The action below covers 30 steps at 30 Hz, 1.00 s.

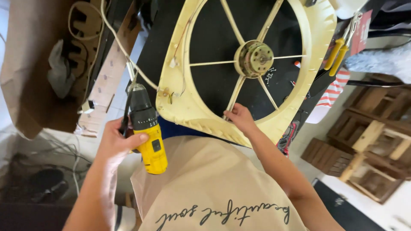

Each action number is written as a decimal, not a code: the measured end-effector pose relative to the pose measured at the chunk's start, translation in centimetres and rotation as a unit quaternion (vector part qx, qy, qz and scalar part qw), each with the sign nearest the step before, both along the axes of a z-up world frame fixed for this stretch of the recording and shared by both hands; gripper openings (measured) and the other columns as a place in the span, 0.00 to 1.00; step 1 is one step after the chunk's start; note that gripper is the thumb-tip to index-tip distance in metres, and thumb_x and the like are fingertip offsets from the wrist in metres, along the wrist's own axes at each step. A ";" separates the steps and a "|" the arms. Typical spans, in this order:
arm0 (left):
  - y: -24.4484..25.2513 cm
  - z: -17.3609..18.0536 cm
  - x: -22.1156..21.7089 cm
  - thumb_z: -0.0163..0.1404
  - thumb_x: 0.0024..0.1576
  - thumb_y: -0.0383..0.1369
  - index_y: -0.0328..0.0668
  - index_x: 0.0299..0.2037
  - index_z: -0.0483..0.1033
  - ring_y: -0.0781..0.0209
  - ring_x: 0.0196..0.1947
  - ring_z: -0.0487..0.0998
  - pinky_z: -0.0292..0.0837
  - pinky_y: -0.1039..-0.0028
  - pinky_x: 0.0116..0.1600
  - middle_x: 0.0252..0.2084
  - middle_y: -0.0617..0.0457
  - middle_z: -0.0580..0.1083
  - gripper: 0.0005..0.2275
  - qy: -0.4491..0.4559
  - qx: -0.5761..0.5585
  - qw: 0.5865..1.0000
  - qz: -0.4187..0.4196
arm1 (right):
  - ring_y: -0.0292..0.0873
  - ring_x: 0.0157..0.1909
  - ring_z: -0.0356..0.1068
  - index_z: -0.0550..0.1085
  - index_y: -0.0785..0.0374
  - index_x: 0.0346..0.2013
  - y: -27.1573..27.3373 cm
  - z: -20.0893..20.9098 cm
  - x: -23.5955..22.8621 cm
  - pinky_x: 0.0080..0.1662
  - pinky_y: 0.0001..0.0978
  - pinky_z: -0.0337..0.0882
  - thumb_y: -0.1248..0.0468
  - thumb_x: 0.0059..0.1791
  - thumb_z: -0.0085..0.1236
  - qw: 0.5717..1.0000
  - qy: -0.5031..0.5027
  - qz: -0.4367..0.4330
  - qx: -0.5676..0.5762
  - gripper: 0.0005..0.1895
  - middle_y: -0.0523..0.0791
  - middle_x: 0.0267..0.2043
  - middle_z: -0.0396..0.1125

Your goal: Disassembling a motor from a plastic fan housing using a power drill and hand tools.

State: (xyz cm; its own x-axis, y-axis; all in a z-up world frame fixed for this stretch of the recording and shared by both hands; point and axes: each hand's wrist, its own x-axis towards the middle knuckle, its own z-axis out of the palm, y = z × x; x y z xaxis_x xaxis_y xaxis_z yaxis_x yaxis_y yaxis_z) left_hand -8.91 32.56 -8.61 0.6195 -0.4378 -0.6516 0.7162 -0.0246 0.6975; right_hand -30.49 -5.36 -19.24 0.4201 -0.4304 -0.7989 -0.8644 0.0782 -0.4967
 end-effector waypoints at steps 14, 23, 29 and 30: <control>4.4 -5.6 0.4 0.74 0.36 0.27 0.34 0.40 0.82 0.62 0.31 0.73 0.72 0.78 0.33 0.29 0.47 0.77 0.21 -0.035 -0.078 0.993 -0.080 | 0.44 0.38 0.79 0.77 0.70 0.51 0.7 9.2 3.9 0.44 0.38 0.81 0.66 0.48 0.69 1.000 0.011 -0.020 0.001 0.18 0.51 0.38 0.77; 1.3 -6.7 -1.1 0.71 0.41 0.34 0.29 0.60 0.76 0.52 0.51 0.77 0.75 0.61 0.59 0.51 0.39 0.78 0.35 0.072 -0.131 0.981 -0.120 | 0.44 0.39 0.78 0.76 0.72 0.53 1.9 11.1 5.1 0.46 0.39 0.80 0.65 0.49 0.69 1.000 0.006 -0.023 0.000 0.20 0.50 0.38 0.76; -1.2 -0.6 0.6 0.68 0.40 0.36 0.30 0.62 0.70 0.49 0.49 0.73 0.73 0.59 0.53 0.49 0.41 0.72 0.37 0.153 -0.066 0.981 -0.103 | 0.47 0.44 0.79 0.78 0.67 0.54 1.8 10.7 4.7 0.49 0.44 0.78 0.58 0.51 0.67 0.997 0.042 0.038 -0.052 0.21 0.51 0.41 0.78; -1.9 1.8 1.2 0.65 0.40 0.37 0.27 0.66 0.62 0.46 0.49 0.68 0.69 0.55 0.54 0.49 0.39 0.66 0.42 0.186 -0.005 0.979 -0.080 | 0.49 0.48 0.80 0.79 0.63 0.56 1.8 10.6 4.4 0.51 0.45 0.77 0.54 0.52 0.66 0.991 0.065 0.085 -0.079 0.22 0.50 0.43 0.79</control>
State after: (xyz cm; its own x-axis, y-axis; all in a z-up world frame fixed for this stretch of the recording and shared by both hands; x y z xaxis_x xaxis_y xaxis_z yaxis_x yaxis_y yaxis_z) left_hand -7.76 30.67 -6.76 0.2623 -0.5176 -0.8144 0.9086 -0.1519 0.3891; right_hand -26.04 -3.59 -8.67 0.3963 -0.4866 -0.7786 -0.9155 -0.1450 -0.3753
